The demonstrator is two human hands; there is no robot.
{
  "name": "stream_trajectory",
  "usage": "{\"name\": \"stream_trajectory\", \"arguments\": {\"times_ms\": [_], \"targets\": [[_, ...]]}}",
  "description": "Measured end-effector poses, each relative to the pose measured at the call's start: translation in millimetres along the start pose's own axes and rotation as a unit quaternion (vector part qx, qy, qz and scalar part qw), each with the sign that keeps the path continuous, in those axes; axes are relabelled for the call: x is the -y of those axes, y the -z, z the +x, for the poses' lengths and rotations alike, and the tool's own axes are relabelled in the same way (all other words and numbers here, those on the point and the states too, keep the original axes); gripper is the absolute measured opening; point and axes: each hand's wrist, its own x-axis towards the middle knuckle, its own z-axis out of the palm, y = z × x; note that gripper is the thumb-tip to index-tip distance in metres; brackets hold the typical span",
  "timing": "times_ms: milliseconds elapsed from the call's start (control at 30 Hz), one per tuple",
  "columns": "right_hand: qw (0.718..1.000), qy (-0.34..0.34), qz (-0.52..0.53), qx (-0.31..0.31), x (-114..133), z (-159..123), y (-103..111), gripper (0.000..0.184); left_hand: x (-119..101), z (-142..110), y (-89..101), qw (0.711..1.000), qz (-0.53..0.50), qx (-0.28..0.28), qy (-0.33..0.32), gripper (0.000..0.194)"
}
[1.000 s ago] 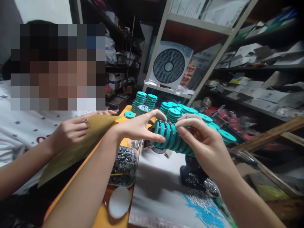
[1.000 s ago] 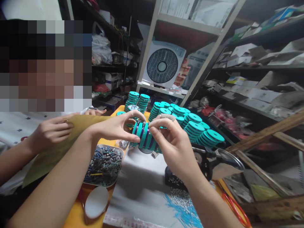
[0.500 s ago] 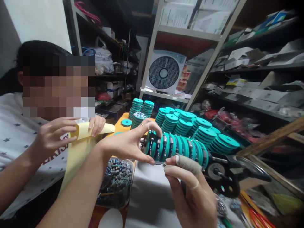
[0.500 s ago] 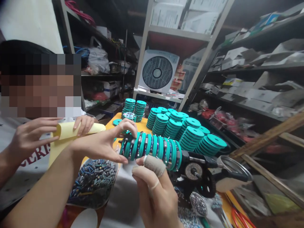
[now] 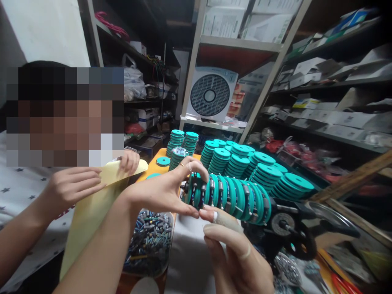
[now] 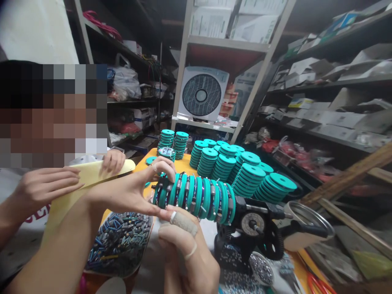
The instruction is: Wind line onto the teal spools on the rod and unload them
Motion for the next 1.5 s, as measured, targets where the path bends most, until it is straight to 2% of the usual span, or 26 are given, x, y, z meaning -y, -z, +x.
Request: {"name": "stream_trajectory", "arguments": {"times_ms": [167, 233, 333, 467, 600, 700, 800, 900, 1000, 1067, 1267, 1500], "targets": [[0.998, -0.057, 0.032, -0.009, 5, 0, -1, 0.029, -2, -1, 0.6, 1.000, 0.004, -0.005, -0.006, 0.042], [0.998, -0.056, 0.024, -0.012, 5, 2, -1, 0.026, 2, 0, -1.0, 1.000, 0.005, -0.005, -0.011, 0.045], [0.999, 0.017, -0.040, -0.003, 2, 5, 1, 0.036, 7, 2, -3.6, 1.000, 0.005, -0.005, -0.016, 0.049], [0.981, 0.124, -0.144, 0.031, -4, 5, 4, 0.053, 7, 2, -3.7, 1.000, 0.007, 0.005, -0.008, 0.047], [0.958, 0.176, -0.212, 0.079, -9, 3, 6, 0.058, 3, 2, -2.1, 1.000, 0.019, 0.005, -0.021, 0.044], [0.953, 0.184, -0.217, 0.101, -9, 3, 8, 0.055, 2, 3, -2.2, 1.000, 0.019, 0.003, -0.023, 0.043], [0.970, 0.152, -0.170, 0.083, -6, 4, 9, 0.050, 4, 3, -3.0, 1.000, 0.015, -0.001, -0.028, 0.046], [0.990, 0.079, -0.111, 0.042, -1, 8, 12, 0.042, 8, 3, -3.4, 1.000, 0.006, -0.003, -0.029, 0.048], [0.996, 0.018, -0.089, -0.013, 2, 17, 18, 0.030, 11, 2, -3.4, 1.000, -0.009, -0.010, -0.015, 0.052], [0.996, -0.011, -0.089, -0.025, 3, 27, 23, 0.022, 12, 1, -3.5, 1.000, -0.013, -0.023, 0.001, 0.055], [0.993, -0.085, -0.063, 0.043, 8, 62, 28, 0.007, 17, 2, -5.6, 0.991, -0.107, -0.027, 0.075, 0.054], [0.993, -0.099, -0.017, 0.061, 6, 78, 25, 0.007, 20, 2, -6.0, 0.992, -0.098, -0.032, 0.071, 0.052]]}}
